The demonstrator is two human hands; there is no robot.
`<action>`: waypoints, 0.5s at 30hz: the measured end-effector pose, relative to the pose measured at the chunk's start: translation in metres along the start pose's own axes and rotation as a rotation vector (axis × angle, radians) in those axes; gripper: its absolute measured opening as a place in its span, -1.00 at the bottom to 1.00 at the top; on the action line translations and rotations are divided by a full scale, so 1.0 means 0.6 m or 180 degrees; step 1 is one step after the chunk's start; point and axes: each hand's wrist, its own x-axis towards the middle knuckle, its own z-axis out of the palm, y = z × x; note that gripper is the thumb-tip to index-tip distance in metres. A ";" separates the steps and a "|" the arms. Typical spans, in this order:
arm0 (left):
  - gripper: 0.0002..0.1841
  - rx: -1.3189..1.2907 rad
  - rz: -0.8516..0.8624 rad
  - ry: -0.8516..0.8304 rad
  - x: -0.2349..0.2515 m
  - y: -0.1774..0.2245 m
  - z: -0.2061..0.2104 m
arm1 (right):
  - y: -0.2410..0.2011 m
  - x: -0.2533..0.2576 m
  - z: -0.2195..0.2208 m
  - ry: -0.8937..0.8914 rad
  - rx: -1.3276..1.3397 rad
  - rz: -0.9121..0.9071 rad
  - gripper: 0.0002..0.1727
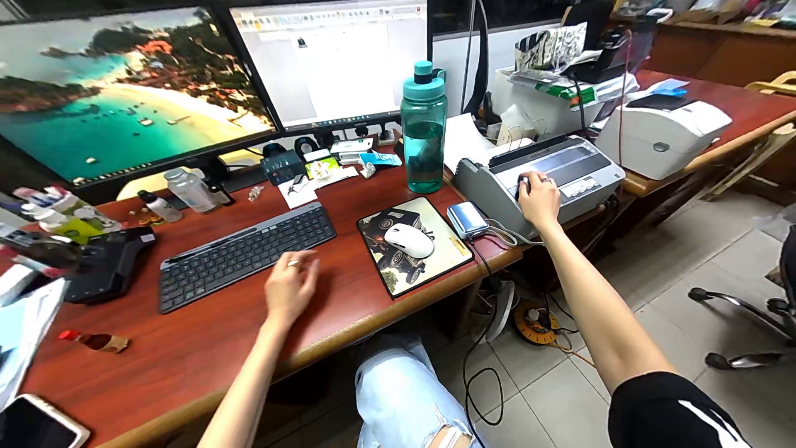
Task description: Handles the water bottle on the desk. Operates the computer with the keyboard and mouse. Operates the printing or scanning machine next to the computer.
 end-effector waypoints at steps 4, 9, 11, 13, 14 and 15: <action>-0.50 -0.0575 0.0217 -0.0625 0.059 0.075 0.085 | -0.007 -0.003 -0.003 -0.0052 -0.0105 0.0043 -0.55; -0.51 -0.0602 0.0461 -0.0974 0.093 0.103 0.147 | -0.012 -0.006 -0.005 -0.0068 -0.0172 0.0027 -0.55; -0.49 -0.0555 0.0354 -0.1054 0.092 0.102 0.146 | -0.015 -0.006 -0.004 -0.0067 -0.0175 0.0036 -0.55; -0.48 -0.0514 0.0300 -0.1073 0.088 0.100 0.143 | -0.013 -0.005 0.000 -0.0057 -0.0173 0.0051 -0.55; -0.48 -0.0500 0.0286 -0.1084 0.087 0.100 0.142 | -0.012 -0.005 0.000 -0.0052 -0.0179 0.0057 -0.55; -0.49 -0.0495 0.0279 -0.1088 0.088 0.101 0.141 | -0.012 -0.005 -0.001 -0.0040 -0.0180 0.0060 -0.55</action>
